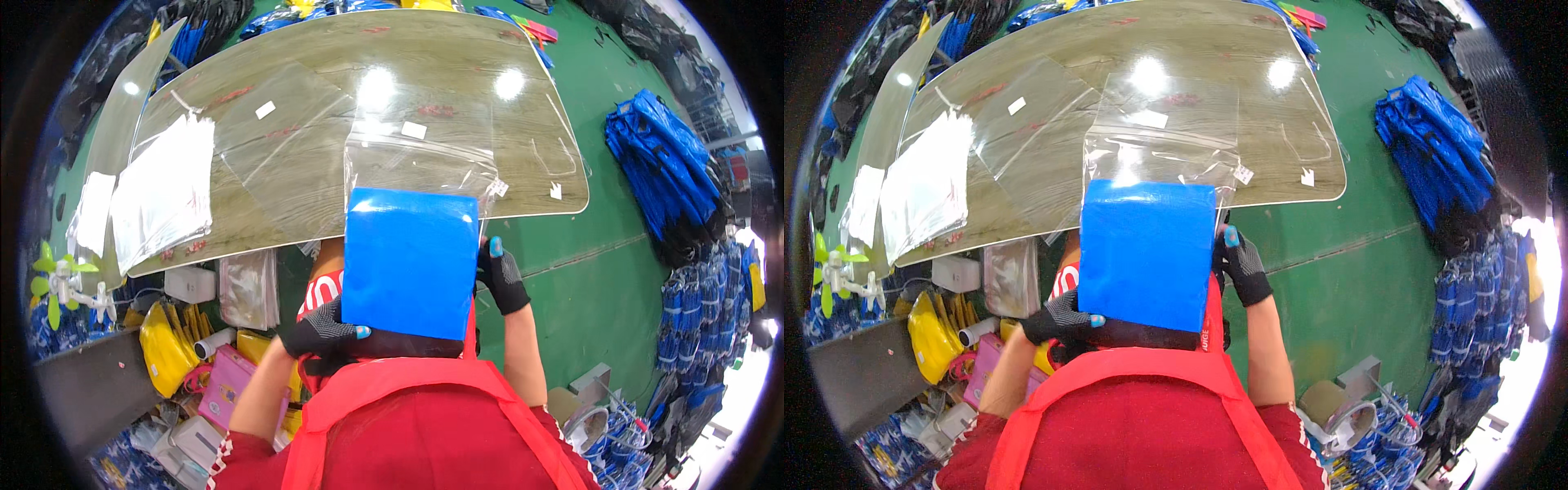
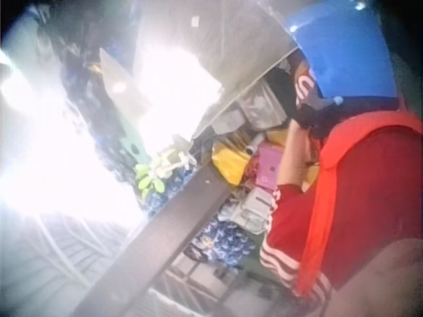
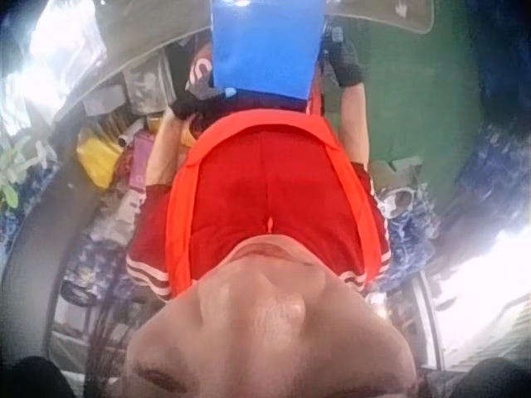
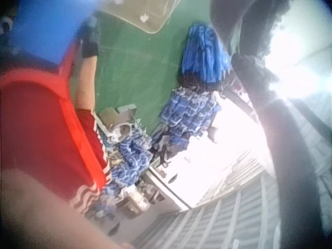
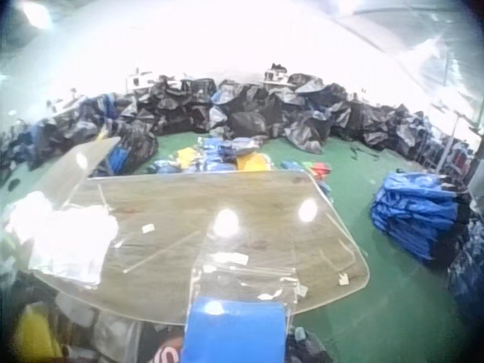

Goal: The person folds blue and black reusable bags on a table, places each folded bag into a clear plastic sleeve, and stacks the packaged bags. The person repeats this process for multiple bags, handling them one at a time.

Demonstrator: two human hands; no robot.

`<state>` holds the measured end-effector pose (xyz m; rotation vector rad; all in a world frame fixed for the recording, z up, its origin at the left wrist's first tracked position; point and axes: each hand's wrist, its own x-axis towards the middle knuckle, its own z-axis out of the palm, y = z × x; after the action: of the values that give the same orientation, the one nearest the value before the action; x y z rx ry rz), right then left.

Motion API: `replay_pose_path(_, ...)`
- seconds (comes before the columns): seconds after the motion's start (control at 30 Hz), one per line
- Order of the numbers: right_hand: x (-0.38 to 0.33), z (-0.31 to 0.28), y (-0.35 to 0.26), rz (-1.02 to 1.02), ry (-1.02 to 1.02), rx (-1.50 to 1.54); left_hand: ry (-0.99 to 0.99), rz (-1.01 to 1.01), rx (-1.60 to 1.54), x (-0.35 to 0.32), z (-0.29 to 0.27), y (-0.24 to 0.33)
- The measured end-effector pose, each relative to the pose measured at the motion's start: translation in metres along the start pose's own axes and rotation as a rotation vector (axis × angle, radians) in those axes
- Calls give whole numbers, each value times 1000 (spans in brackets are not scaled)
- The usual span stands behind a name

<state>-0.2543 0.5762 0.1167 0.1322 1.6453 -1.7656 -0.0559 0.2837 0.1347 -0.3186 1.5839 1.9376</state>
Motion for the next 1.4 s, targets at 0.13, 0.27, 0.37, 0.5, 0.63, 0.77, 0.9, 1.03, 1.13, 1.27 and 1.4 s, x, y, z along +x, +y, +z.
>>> replay_pose_path(0.13,29,15,9,-79,-86,-39,709,26,547,27,-35,58)
replay_pose_path(0.27,12,29,9,-66,-178,11,594,512,-70,62,-22,68)
replay_pose_path(0.37,-28,37,16,41,-106,-160,396,-8,141,41,2,27)
replay_pose_path(0.5,-84,31,50,56,-163,-93,198,199,-319,-4,34,-26)
replay_pose_path(0.63,-101,16,82,45,-85,-110,323,117,-183,-12,48,-22)
replay_pose_path(0.77,-91,12,71,-4,50,-194,157,37,-175,4,23,16)
replay_pose_path(0.9,-83,22,22,-69,-388,-387,325,369,-274,6,10,48)
replay_pose_path(1.03,-70,29,-4,-24,-39,241,88,173,-76,6,23,51)
replay_pose_path(1.13,-65,32,4,133,-75,-343,297,176,-167,13,25,36)
replay_pose_path(1.27,-66,33,20,-235,-230,-181,344,297,-242,20,11,11)
replay_pose_path(1.4,-62,32,17,-79,-99,39,254,132,-200,22,3,3)
